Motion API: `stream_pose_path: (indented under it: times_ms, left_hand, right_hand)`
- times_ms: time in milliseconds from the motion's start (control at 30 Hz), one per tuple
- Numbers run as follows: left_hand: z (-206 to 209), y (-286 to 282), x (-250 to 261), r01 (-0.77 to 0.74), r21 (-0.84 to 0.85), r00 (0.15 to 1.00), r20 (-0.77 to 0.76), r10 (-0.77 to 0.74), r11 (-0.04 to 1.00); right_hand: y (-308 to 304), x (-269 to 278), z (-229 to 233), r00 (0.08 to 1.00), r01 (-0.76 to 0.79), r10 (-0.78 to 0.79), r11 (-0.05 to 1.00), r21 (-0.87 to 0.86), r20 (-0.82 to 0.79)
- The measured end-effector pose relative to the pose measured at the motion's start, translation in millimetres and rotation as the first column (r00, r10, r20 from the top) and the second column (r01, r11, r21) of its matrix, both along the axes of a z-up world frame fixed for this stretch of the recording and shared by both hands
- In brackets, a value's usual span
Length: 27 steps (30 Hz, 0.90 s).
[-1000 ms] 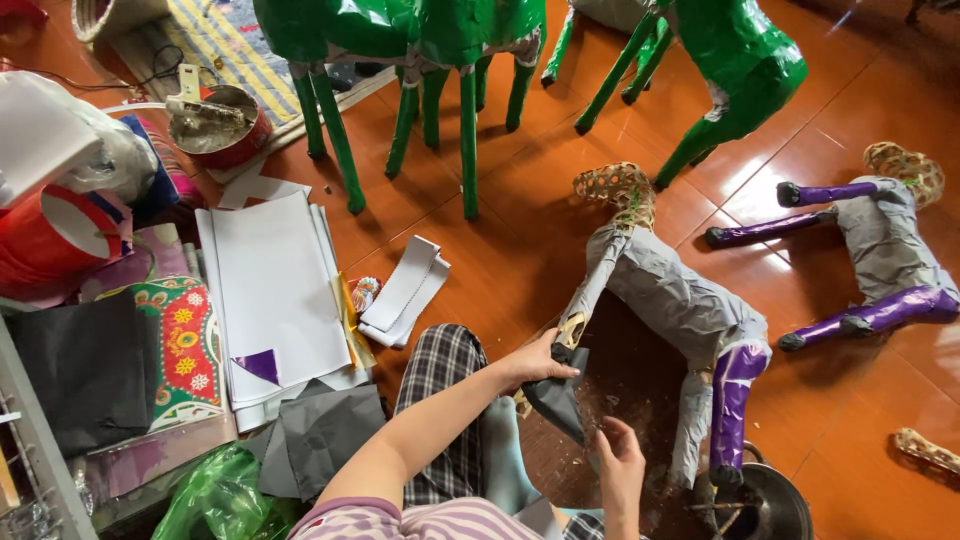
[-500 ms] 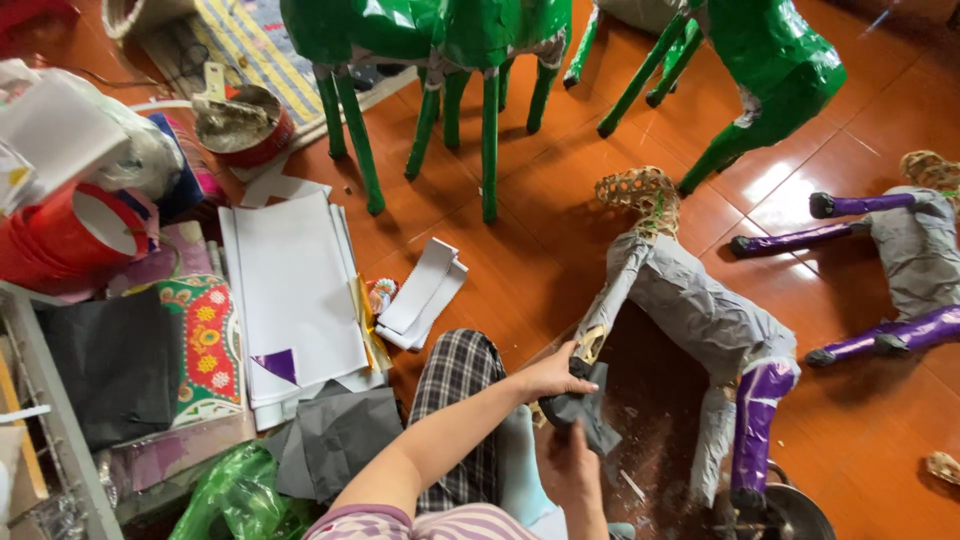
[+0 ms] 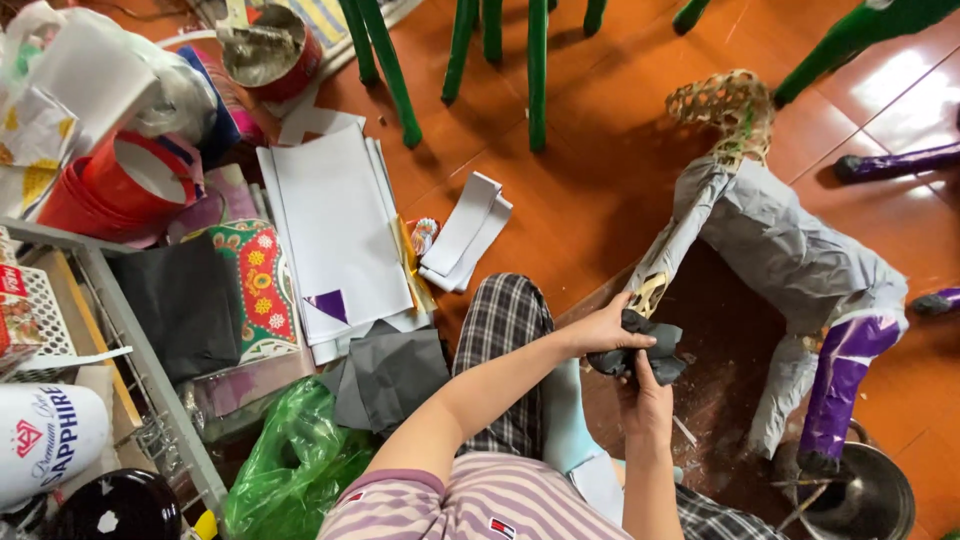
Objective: Decorating a paper-mache giraffe with colored paper and adhesive
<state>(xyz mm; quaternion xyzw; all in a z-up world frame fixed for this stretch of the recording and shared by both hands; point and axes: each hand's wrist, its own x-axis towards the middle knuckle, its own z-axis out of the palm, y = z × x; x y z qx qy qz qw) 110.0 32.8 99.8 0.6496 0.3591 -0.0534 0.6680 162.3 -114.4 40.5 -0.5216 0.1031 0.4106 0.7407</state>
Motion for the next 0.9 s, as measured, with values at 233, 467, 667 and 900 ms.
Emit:
stream_pose_path:
  times_ms: [233, 467, 667, 900]
  left_hand:
    - [-4, 6, 2, 0.023, -0.022, 1.0, -0.014, -0.024, 0.999]
    - [-11, -2, 4, -0.028, -0.1, 0.99, 0.137, 0.041, 0.995]
    - [-57, 0, 7, -0.064, -0.187, 0.986, 0.142, 0.091, 0.98]
    - [-46, -2, 9, -0.142, -0.347, 0.97, 0.137, 0.2, 0.927]
  right_hand:
    - [-9, 1, 8, 0.994, -0.084, 0.081, 0.996, 0.04, 0.077]
    - [2, 21, -6, 0.712, -0.01, 0.25, 0.938, -0.346, 0.656]
    - [14, 16, 14, 0.653, 0.021, 0.241, 0.942, -0.335, 0.719]
    - [17, 27, 18, 0.611, -0.145, 0.378, 0.917, -0.371, 0.695]
